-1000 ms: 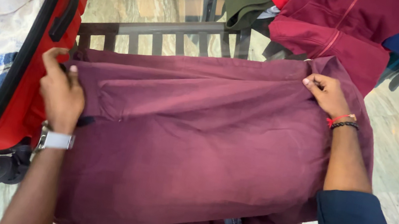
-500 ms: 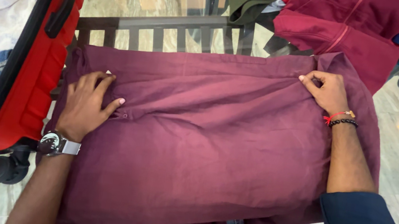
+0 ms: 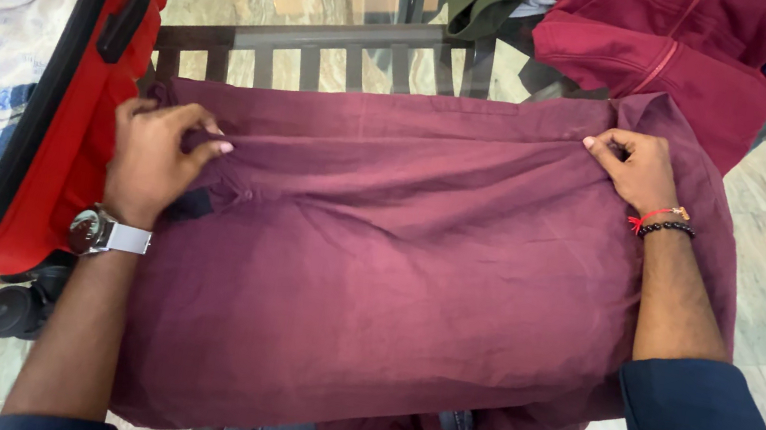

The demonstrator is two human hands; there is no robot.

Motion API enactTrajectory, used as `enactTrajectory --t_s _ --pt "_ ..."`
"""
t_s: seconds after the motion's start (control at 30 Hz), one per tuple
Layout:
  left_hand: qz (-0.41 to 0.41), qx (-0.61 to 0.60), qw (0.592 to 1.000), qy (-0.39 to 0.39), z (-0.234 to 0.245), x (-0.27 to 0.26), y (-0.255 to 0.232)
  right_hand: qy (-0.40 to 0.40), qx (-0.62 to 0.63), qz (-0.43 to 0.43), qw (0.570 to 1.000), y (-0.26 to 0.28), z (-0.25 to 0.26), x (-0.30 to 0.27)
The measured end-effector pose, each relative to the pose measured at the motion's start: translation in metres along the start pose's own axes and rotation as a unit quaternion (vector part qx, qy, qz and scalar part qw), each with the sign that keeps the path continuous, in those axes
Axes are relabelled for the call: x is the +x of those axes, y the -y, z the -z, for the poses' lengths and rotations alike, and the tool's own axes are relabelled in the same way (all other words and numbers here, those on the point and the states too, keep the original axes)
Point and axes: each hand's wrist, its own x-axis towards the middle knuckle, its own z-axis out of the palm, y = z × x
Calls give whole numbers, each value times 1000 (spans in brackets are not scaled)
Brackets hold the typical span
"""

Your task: The person picks up and folds a patterned shirt and a maroon shirt on a table, then places them into an open suitcase.

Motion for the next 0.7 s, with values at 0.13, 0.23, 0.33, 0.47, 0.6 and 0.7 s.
enactTrajectory --t_s 0.13,0.23,0.33,0.47,0.6,0.7 --pt "-27 -32 998 -55 28 2 -12 -8 13 -8 1000 -8 -2 0" --pt "-20 5 1000 -18 52 8 -22 -32 0 15 999 -18 -4 1" --pt "32 34 998 47 70 12 -28 -68 -25 49 996 -27 -6 4" --pt "-97 -186 976 62 83 20 -23 -108 -28 57 992 -32 -5 4" --pt "-5 -204 974 101 85 19 -27 -122 53 104 986 -35 -2 2" --pt "17 52 998 -21 87 9 -51 -101 87 78 988 -36 -2 2"
